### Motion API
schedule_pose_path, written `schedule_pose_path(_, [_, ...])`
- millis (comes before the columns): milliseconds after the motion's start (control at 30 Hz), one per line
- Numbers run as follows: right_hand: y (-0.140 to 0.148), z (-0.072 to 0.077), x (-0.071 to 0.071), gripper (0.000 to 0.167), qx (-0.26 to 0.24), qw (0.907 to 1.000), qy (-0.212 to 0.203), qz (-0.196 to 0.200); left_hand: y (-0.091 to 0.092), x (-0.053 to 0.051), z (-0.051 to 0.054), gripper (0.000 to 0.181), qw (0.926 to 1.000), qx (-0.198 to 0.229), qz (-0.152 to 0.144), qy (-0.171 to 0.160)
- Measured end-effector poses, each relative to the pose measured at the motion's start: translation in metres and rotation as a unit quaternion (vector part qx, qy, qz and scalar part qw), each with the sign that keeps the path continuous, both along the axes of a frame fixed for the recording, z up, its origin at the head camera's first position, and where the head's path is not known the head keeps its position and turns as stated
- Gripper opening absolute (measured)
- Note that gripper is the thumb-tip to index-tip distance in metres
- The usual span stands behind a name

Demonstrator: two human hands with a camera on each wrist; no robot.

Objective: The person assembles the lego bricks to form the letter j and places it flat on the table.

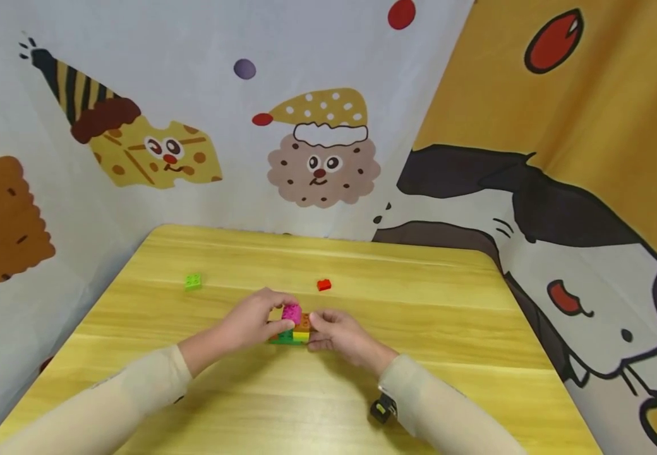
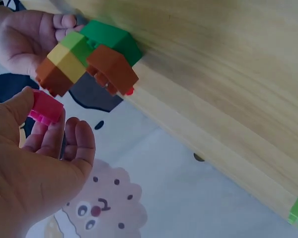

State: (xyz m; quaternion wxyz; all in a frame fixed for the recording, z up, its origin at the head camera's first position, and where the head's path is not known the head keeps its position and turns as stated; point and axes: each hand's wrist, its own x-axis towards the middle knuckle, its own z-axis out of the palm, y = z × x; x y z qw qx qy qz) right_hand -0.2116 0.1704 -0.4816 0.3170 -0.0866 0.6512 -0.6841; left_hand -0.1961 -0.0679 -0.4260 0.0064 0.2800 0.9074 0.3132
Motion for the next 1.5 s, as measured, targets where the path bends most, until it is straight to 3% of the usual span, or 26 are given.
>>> schedule_pose_path(133, [-0.001, -0.001, 0.000, 0.044, -0.002, 1.0000, 0.001, -0.002, 0.006, 0.000, -0.001, 0.035, 0.9999, -0.010, -0.011, 0.005])
schedule_pose_path(500, [-0.002, 0.001, 0.001, 0.043, -0.009, 1.0000, -0.002, -0.003, 0.018, 0.000, -0.004, 0.038, 0.9992, -0.025, -0.006, 0.029])
schedule_pose_path(733, [-0.004, 0.007, 0.002, 0.064, -0.003, 0.9999, 0.010, 0.014, 0.019, -0.001, -0.004, 0.036, 0.9983, -0.023, -0.008, 0.054])
schedule_pose_path(1500, [-0.011, 0.016, 0.003, 0.050, 0.036, 0.9990, 0.024, -0.011, 0.021, 0.001, -0.009, 0.034, 0.9990, -0.021, 0.006, 0.038])
